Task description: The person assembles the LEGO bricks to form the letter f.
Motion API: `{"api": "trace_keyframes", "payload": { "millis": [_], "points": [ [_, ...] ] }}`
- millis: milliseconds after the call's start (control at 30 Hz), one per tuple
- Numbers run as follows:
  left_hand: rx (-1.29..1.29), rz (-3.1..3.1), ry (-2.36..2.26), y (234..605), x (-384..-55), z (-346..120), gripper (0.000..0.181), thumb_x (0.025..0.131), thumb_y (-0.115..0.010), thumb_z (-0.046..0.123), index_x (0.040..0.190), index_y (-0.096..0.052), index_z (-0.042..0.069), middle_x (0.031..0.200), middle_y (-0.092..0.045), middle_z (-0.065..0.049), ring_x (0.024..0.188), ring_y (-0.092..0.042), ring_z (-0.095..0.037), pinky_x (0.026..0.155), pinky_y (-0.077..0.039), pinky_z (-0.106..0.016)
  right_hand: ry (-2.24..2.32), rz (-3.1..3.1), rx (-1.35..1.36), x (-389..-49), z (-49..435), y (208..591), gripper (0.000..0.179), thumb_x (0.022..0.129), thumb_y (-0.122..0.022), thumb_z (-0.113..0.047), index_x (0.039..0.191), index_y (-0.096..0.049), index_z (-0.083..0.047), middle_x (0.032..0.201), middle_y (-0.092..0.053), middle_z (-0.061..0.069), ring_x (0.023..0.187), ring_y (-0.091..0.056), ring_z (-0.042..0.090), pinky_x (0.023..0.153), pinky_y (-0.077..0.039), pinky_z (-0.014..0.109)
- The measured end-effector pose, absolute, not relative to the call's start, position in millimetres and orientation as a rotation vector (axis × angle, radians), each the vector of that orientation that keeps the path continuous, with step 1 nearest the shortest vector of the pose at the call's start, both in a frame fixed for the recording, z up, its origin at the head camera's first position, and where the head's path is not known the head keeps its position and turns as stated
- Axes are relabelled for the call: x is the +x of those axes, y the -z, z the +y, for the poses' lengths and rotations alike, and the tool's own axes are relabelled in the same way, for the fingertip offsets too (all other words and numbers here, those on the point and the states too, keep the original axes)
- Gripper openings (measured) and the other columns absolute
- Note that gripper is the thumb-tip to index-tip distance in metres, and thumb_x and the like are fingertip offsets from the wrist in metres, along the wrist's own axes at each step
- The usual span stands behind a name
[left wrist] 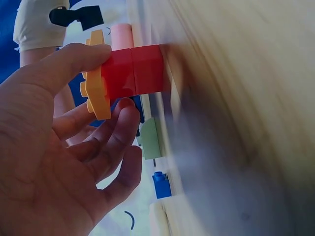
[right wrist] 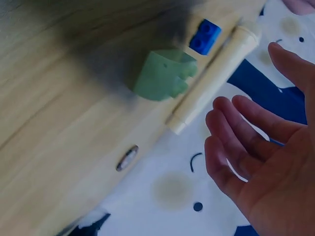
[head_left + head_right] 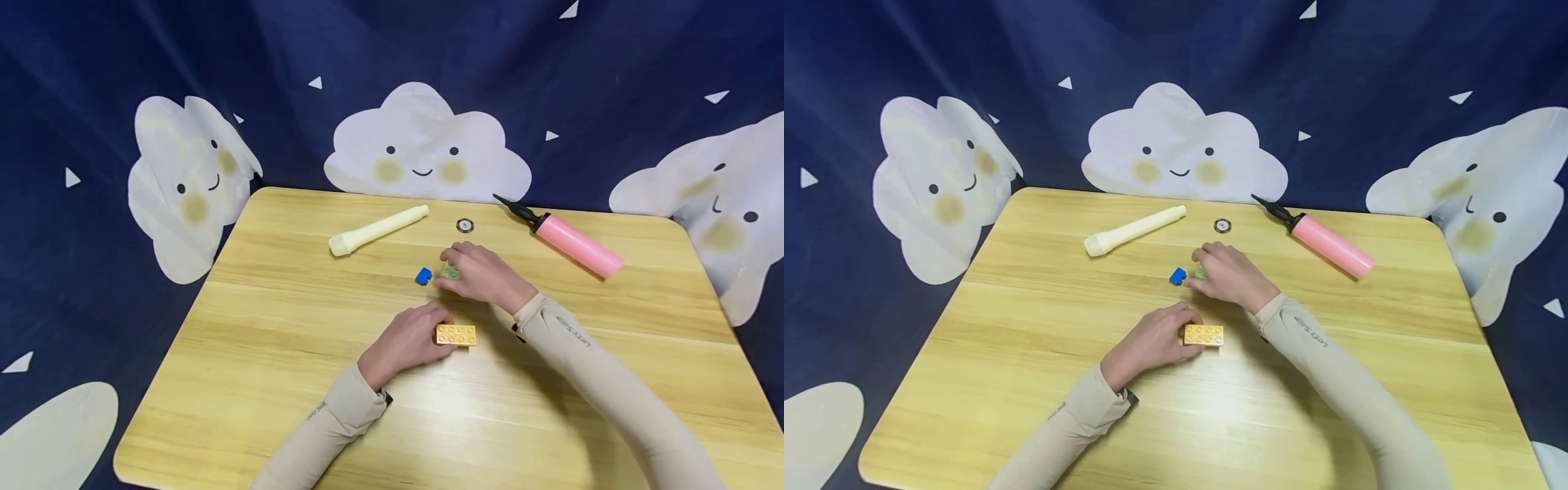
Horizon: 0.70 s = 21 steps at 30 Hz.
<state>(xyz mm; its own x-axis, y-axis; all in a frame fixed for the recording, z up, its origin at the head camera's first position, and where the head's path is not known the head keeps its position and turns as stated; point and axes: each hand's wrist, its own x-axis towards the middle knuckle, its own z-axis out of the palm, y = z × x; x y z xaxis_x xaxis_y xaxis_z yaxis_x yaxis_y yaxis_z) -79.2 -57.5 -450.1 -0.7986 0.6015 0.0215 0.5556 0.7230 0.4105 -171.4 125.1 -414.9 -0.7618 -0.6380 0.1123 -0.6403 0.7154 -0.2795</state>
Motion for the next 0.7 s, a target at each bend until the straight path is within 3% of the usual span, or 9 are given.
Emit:
{"api": "trace_keyframes", "payload": {
  "millis": [233, 700],
  "points": [
    [0.952, 2.816, -0.604, 450, -79, -62, 0.034, 0.085, -0.077, 0.038, 0.109, -0.069, 0.016, 0.103, -0.064, 0.004, 0.082, -0.057, -0.01, 0.072, -0.05, -0.029, -0.427, -3.041, 1.035, -182, 114, 429, 0.053, 0.086, -0.076, -0.046, 0.114, -0.067, -0.002, 0.102, -0.062, 0.012, 0.091, -0.059, 0.029, 0.08, -0.051, 0.045],
    [0.975, 2.805, -0.628, 450, -78, -67, 0.033, 0.085, -0.077, 0.035, 0.11, -0.069, 0.015, 0.104, -0.065, 0.004, 0.086, -0.059, -0.011, 0.075, -0.05, -0.028, -0.24, -3.103, 1.033, -191, 89, 443, 0.048, 0.086, -0.073, -0.054, 0.099, -0.064, -0.009, 0.092, -0.057, 0.005, 0.091, -0.052, 0.027, 0.085, -0.044, 0.044]
  ]
}}
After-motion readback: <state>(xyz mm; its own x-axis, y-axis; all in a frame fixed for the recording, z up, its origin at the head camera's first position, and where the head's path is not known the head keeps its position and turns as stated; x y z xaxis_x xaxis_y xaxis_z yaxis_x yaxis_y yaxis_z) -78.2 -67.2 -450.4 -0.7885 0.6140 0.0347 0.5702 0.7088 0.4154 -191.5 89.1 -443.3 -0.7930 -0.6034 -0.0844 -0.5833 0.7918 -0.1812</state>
